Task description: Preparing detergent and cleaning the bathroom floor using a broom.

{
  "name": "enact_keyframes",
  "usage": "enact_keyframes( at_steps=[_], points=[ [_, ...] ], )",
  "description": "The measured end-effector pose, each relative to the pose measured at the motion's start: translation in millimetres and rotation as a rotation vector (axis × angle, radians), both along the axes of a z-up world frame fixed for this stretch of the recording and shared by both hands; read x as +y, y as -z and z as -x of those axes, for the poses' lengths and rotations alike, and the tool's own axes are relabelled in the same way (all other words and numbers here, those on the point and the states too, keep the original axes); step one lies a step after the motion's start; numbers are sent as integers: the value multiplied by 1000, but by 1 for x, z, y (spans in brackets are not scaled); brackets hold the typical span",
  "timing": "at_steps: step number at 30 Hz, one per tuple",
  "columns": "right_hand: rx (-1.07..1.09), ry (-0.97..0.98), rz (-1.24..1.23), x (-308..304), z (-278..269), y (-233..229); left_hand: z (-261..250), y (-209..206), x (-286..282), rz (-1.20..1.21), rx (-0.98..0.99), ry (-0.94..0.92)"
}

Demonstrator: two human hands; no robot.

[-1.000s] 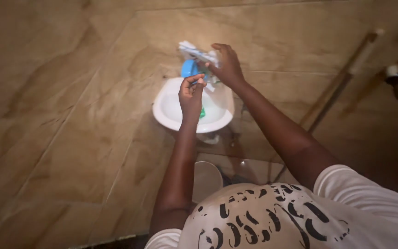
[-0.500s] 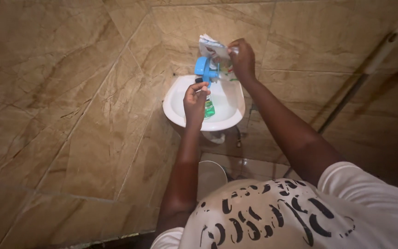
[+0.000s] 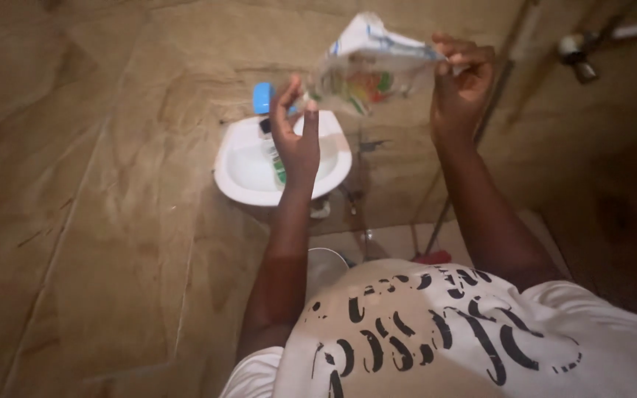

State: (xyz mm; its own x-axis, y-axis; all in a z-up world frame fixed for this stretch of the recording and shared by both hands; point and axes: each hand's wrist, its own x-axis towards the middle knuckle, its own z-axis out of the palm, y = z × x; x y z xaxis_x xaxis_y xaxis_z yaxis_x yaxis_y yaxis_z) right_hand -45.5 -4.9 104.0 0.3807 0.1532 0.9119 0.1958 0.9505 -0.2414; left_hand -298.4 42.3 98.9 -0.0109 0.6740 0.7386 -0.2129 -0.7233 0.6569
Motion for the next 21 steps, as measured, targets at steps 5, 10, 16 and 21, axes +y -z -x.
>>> enact_keyframes(
  at_steps=[5, 10, 16, 21],
  points=[
    [61, 11, 96, -67, -11, 17, -12, -58, -46, -229, 174, 77],
    [126, -8, 187, -110, -15, 27, -26, -62, -60, -133, 291, 391],
    [265, -112, 162, -141, -16, 44, -34, -56, -85, -7, 427, 716],
    [330, -72, 205, -171, -4, 72, -26, -47, -109, 20, 516, 736]
  ],
)
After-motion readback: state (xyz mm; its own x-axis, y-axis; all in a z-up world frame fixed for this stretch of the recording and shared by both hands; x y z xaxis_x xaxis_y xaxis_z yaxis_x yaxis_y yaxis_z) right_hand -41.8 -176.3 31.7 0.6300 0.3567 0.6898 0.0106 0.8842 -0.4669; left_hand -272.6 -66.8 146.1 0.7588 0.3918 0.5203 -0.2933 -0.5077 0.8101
